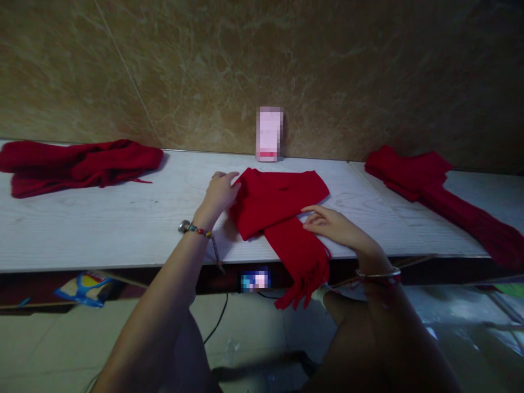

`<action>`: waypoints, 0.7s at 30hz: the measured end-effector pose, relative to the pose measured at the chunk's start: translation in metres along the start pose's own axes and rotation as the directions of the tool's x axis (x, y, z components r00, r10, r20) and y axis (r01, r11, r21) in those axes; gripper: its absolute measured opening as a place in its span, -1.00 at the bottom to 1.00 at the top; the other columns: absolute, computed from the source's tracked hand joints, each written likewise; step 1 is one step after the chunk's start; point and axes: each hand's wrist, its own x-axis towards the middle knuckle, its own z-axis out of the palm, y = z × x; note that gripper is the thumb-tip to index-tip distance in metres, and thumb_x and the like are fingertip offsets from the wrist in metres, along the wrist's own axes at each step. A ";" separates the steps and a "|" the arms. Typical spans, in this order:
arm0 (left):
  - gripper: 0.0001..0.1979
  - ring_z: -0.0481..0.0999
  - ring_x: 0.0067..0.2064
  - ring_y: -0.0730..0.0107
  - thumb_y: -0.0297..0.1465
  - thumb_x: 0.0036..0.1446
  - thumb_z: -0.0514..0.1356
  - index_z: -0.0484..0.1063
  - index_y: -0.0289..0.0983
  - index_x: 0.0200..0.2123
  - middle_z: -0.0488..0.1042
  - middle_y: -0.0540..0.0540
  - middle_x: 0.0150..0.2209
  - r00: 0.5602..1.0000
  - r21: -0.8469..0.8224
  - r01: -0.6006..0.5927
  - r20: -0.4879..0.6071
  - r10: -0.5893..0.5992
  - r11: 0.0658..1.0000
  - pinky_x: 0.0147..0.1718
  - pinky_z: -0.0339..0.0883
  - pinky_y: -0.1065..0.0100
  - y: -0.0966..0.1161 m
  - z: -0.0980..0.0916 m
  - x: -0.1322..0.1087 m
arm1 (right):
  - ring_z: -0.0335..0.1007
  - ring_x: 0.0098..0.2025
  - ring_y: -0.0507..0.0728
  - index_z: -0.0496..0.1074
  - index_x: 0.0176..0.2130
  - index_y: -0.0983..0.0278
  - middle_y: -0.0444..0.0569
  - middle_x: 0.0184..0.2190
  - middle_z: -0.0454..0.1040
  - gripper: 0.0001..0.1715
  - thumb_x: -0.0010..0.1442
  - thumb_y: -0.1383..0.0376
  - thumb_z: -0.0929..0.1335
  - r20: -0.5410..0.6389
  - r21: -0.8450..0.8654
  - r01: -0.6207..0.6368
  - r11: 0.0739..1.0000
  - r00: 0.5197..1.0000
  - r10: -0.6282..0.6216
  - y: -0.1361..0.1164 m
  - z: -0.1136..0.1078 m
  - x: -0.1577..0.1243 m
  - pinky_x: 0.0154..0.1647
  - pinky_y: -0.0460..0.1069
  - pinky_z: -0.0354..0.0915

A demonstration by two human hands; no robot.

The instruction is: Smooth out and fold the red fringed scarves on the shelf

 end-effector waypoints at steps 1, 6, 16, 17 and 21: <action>-0.56 0.33 0.09 0.11 -0.37 0.18 0.04 0.34 -0.35 0.11 0.37 -0.32 0.02 0.999 -0.003 -0.036 -0.018 0.036 0.999 0.12 0.17 0.12 0.001 -0.002 -0.003 | 0.45 -0.35 0.06 0.41 -0.18 0.26 -0.11 -0.43 0.48 -0.69 0.00 0.36 0.39 -0.027 -0.020 0.003 1.000 1.000 -0.003 0.001 -0.002 0.001 -0.22 0.01 0.37; -0.40 0.08 0.29 0.00 -0.12 0.20 0.03 0.15 -0.27 0.24 0.11 -0.31 0.27 0.945 0.021 -0.147 0.297 0.135 0.989 0.19 0.06 0.03 0.021 0.003 -0.039 | 0.45 -0.35 0.05 0.45 -0.33 0.27 -0.09 -0.43 0.50 -0.86 0.00 0.33 0.40 0.035 -0.111 -0.004 0.994 0.999 0.008 -0.012 0.007 0.000 -0.27 -0.04 0.36; -0.35 -0.21 0.35 -0.11 -0.24 0.09 0.25 0.14 -0.03 0.23 -0.11 -0.17 0.36 0.695 0.084 -0.615 0.526 0.490 0.784 0.19 -0.16 -0.25 0.034 -0.001 -0.072 | 0.47 -0.21 0.16 0.48 -0.15 0.26 0.03 -0.22 0.55 -0.71 0.08 0.34 0.33 -0.254 -0.370 0.029 0.929 0.958 -0.131 0.005 -0.006 0.006 -0.12 0.08 0.38; -0.42 -0.16 0.35 -0.07 -0.31 0.13 0.21 0.16 -0.03 0.22 -0.05 -0.17 0.35 0.689 0.099 -0.627 0.535 0.490 0.773 0.19 -0.14 -0.23 0.032 0.000 -0.072 | 0.45 -0.12 0.21 0.46 -0.09 0.29 0.08 -0.14 0.52 -0.63 0.07 0.34 0.33 -0.338 -0.426 0.014 0.905 0.925 -0.174 0.014 -0.009 0.011 -0.05 0.14 0.35; -0.55 -0.02 0.33 0.02 -0.52 0.24 0.04 0.28 -0.06 0.16 0.09 -0.20 0.30 0.687 0.169 -0.689 0.461 0.562 0.705 0.18 -0.04 -0.16 0.023 0.006 -0.071 | 0.24 0.15 0.33 0.29 0.14 0.40 0.23 0.07 0.37 -0.37 0.06 0.34 0.31 -0.393 -0.571 -0.024 0.821 0.886 -0.248 0.043 -0.017 0.034 0.13 0.24 0.22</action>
